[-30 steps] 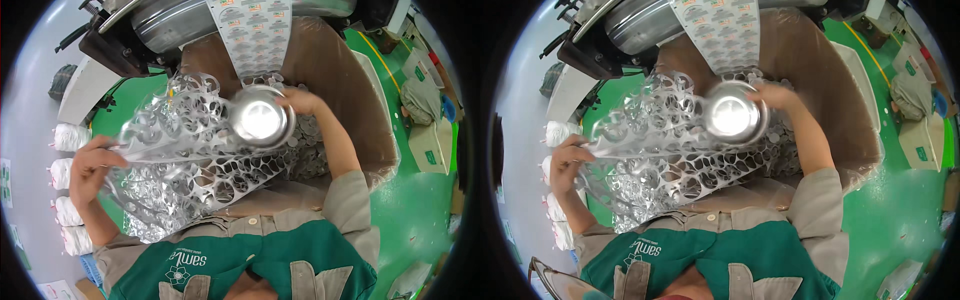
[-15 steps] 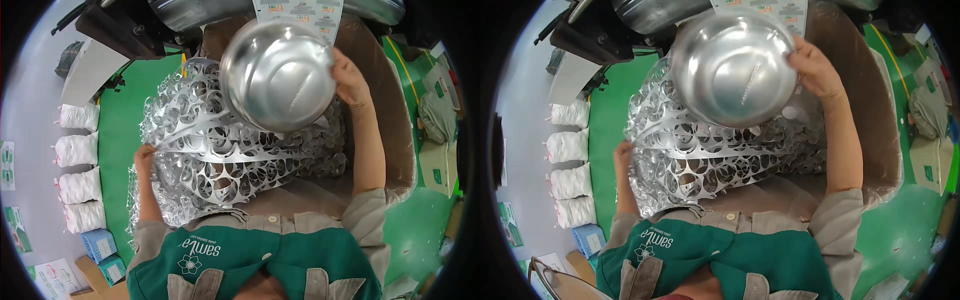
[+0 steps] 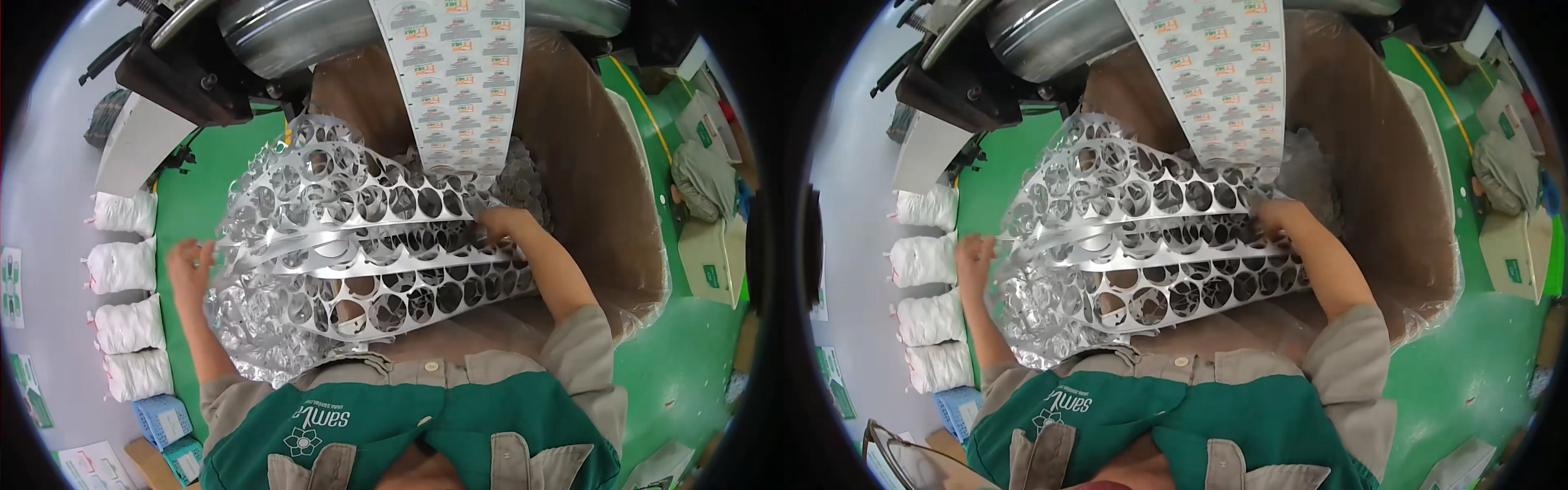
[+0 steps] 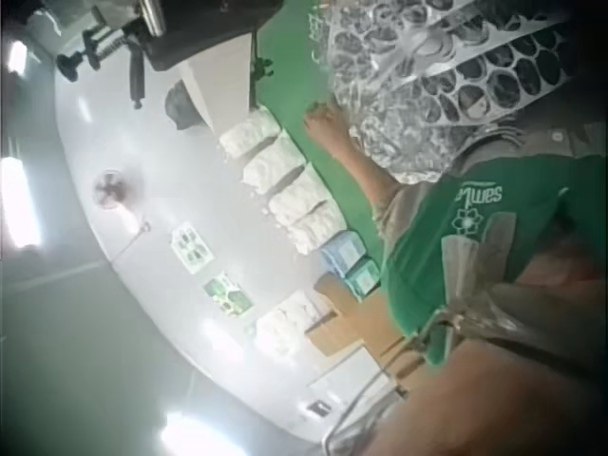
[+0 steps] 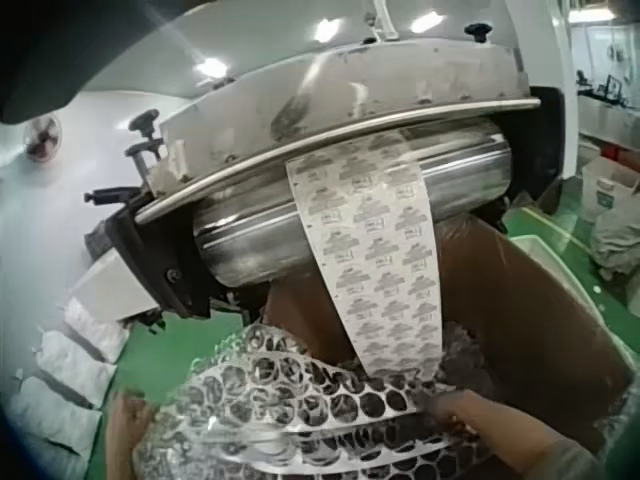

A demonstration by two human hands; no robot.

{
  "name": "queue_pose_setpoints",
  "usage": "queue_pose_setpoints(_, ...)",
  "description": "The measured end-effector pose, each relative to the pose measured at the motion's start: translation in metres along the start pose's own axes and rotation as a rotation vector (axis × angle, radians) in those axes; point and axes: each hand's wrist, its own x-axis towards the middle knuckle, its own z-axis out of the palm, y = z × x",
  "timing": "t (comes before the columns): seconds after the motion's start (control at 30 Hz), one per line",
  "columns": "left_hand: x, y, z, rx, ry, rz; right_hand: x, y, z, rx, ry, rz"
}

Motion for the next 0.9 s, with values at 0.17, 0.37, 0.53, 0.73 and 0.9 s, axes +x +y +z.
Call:
queue_pose_setpoints(0.17, 0.019, 0.163, -0.067, -0.042, 0.026, 0.528, -0.126, -0.077, -0.151, 0.575, 0.204, -0.281)
queue_pose_setpoints(0.37, 0.029, 0.223, 0.018, -0.114, -0.391, 0.978, -0.098, -0.001, -0.103, 1.920, 0.730, -0.949)
queue_pose_setpoints(0.53, 0.041, 0.232, 0.051, 0.237, -0.830, 0.990, -0.017, 0.065, 0.022, 0.559, 0.779, 0.552)
queue_pose_setpoints(0.73, 0.078, 0.252, 0.049, -0.562, -0.795, 0.606, -0.018, 0.017, -0.019, 0.136, 0.370, 0.369)
queue_pose_setpoints(0.9, 0.055, 0.283, -0.040, -1.547, -0.280, 0.397, -0.070, -0.005, -0.093, 0.095, 0.447, 0.251)
